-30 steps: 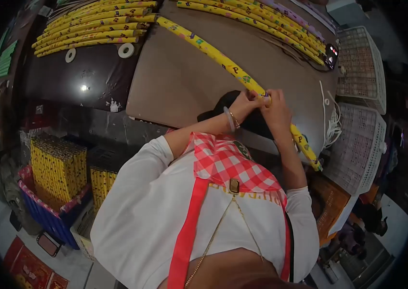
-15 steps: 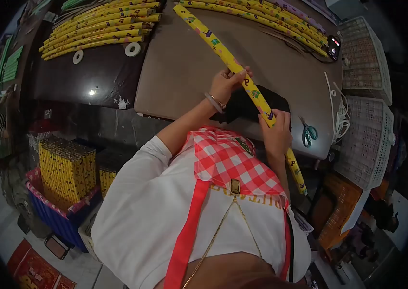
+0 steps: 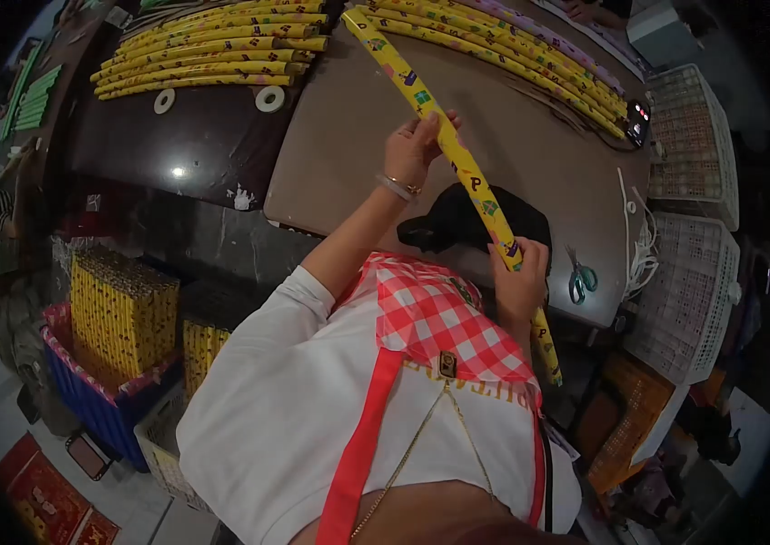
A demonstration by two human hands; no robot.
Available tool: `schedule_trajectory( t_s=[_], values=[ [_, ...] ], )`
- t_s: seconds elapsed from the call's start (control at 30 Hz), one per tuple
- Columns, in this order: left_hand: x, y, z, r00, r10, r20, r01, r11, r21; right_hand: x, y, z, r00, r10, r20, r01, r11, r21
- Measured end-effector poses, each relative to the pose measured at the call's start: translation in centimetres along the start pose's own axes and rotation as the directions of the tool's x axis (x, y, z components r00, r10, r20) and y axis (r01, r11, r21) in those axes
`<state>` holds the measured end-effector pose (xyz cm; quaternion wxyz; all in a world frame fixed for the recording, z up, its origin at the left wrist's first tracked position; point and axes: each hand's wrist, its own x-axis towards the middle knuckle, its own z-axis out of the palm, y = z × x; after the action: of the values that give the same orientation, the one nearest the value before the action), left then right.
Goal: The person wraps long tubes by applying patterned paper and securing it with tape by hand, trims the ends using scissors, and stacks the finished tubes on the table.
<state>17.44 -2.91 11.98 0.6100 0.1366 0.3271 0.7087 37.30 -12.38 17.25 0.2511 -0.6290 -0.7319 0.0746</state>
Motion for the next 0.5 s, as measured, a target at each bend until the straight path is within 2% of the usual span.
schedule_trajectory(
  t_s=[0.1, 0.17, 0.23, 0.27, 0.33, 0.37, 0.43, 0.47, 0.5],
  values=[
    [1.9, 1.2, -2.1, 1.000, 0.029, -0.005, -0.029, 0.998, -0.054, -0.2, -0.2, -0.2, 0.999, 0.023, 0.027, -0.023, 1.000, 0.007],
    [3.9, 2.8, -3.6, 0.943, 0.107, -0.316, -0.145, 0.985, -0.098, -0.5, 0.4, -0.2, 1.000, -0.015, 0.012, 0.015, 1.000, 0.017],
    [3.8, 3.8, -4.5, 0.921, 0.113, -0.373, -0.178, 0.973, -0.145, -0.7, 0.5, -0.2, 0.998, 0.046, 0.034, -0.047, 0.998, 0.033],
    [3.8, 4.1, -4.7, 0.899, 0.109, -0.424, -0.208, 0.959, -0.194, -0.7, 0.9, 0.0, 0.999, 0.021, 0.028, -0.022, 0.999, 0.027],
    [2.5, 2.5, -3.8, 0.933, 0.006, -0.360, -0.071, 0.983, -0.167, -0.3, 0.7, 0.3, 0.999, 0.013, 0.031, -0.014, 0.999, 0.031],
    [2.4, 0.2, -4.9, 0.986, -0.084, -0.145, 0.062, 0.987, -0.150, -0.2, 0.6, 0.4, 0.999, 0.014, 0.042, -0.015, 0.999, 0.029],
    [0.2, -1.2, -2.6, 0.990, -0.139, 0.024, 0.141, 0.988, -0.068, 0.1, -0.1, 0.5, 0.997, 0.024, 0.069, -0.025, 1.000, 0.009],
    [-1.3, 0.1, 0.2, 0.995, -0.100, -0.024, 0.099, 0.995, -0.031, 0.1, -0.4, 0.4, 0.997, 0.020, 0.076, -0.021, 1.000, 0.016],
    [-1.1, 0.6, 0.1, 0.996, -0.083, -0.033, 0.082, 0.996, -0.034, 0.1, -0.5, 0.3, 0.996, 0.015, 0.083, -0.017, 1.000, 0.021]
  ],
)
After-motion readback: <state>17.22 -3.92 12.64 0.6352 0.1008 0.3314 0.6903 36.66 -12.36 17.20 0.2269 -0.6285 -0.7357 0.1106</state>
